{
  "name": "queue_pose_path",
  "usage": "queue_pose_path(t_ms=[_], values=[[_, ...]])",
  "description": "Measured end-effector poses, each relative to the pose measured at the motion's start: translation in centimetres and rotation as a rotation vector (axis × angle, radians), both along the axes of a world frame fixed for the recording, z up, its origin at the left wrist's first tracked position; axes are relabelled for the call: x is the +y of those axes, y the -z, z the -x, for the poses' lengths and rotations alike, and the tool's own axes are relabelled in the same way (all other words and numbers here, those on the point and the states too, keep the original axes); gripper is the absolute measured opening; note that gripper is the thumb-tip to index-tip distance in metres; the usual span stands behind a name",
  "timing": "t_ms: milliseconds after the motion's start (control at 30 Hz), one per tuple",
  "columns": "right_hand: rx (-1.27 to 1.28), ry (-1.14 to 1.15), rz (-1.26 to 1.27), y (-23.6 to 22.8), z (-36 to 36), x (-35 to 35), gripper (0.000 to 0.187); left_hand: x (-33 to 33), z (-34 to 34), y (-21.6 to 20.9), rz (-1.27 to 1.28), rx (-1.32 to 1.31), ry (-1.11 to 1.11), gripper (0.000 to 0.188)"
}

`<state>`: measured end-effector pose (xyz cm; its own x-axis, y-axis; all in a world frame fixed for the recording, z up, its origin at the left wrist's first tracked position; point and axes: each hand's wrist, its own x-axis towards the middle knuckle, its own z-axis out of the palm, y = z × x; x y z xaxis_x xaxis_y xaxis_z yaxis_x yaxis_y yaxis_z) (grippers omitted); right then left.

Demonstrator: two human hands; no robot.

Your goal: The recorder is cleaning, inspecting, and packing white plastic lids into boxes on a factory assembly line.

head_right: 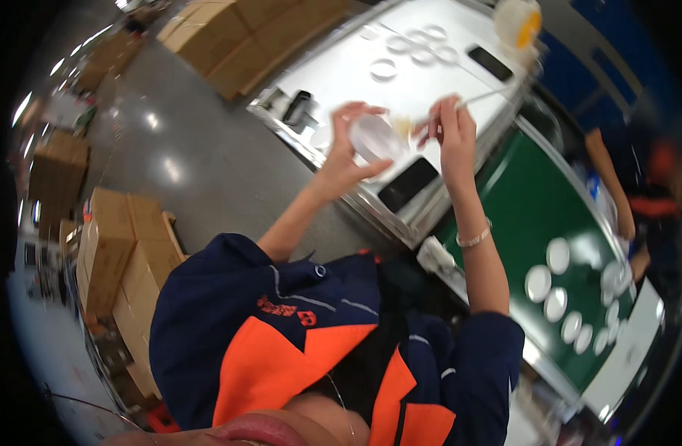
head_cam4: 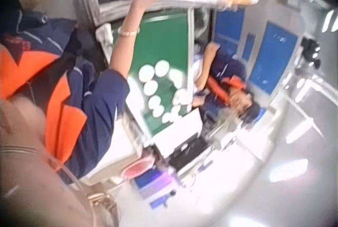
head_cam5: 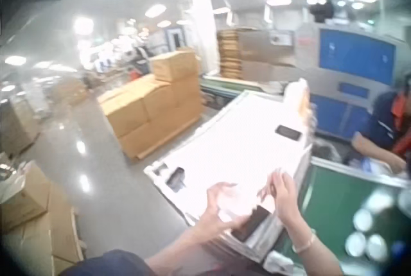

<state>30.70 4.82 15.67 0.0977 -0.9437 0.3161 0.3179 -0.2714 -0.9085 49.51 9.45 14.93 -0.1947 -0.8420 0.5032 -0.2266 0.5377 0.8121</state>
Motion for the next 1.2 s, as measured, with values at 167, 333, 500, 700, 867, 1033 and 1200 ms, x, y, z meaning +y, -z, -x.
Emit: queue_pose_path(t_ms=[167, 333, 500, 700, 867, 1033, 1200], values=[[-0.050, 0.123, -0.005, 0.8, 3.1, -1.3, 0.032, -2.2, -0.6, 4.2, -0.116, 0.149, 0.091, 0.080], [0.156, 0.229, -0.110, 5.6, 3.3, -4.9, 0.032, -6.0, -4.0, 10.6, -0.149, -0.139, -0.241, 0.070], [0.267, 0.333, -0.185, 11.1, 3.0, -11.7, 0.034, -7.2, -7.2, 13.0, -0.150, -0.164, -0.382, 0.059], [0.654, 0.455, -0.158, 17.4, 1.4, -21.1, 0.035, -6.3, -6.4, 13.1, -0.195, -0.216, -0.383, 0.053], [0.950, 0.539, 0.039, 19.6, 2.0, -23.2, 0.032, -8.2, -6.0, 14.2, -0.359, 0.108, -0.271, 0.058], [0.999, 0.383, -0.042, 18.6, 0.3, -18.7, 0.029, -18.0, -3.9, 14.4, -0.352, -0.376, -0.273, 0.056], [0.901, 0.126, -0.188, 16.3, -2.0, -10.3, 0.026, -26.6, -2.8, 18.7, -0.091, -0.408, -0.234, 0.053]])
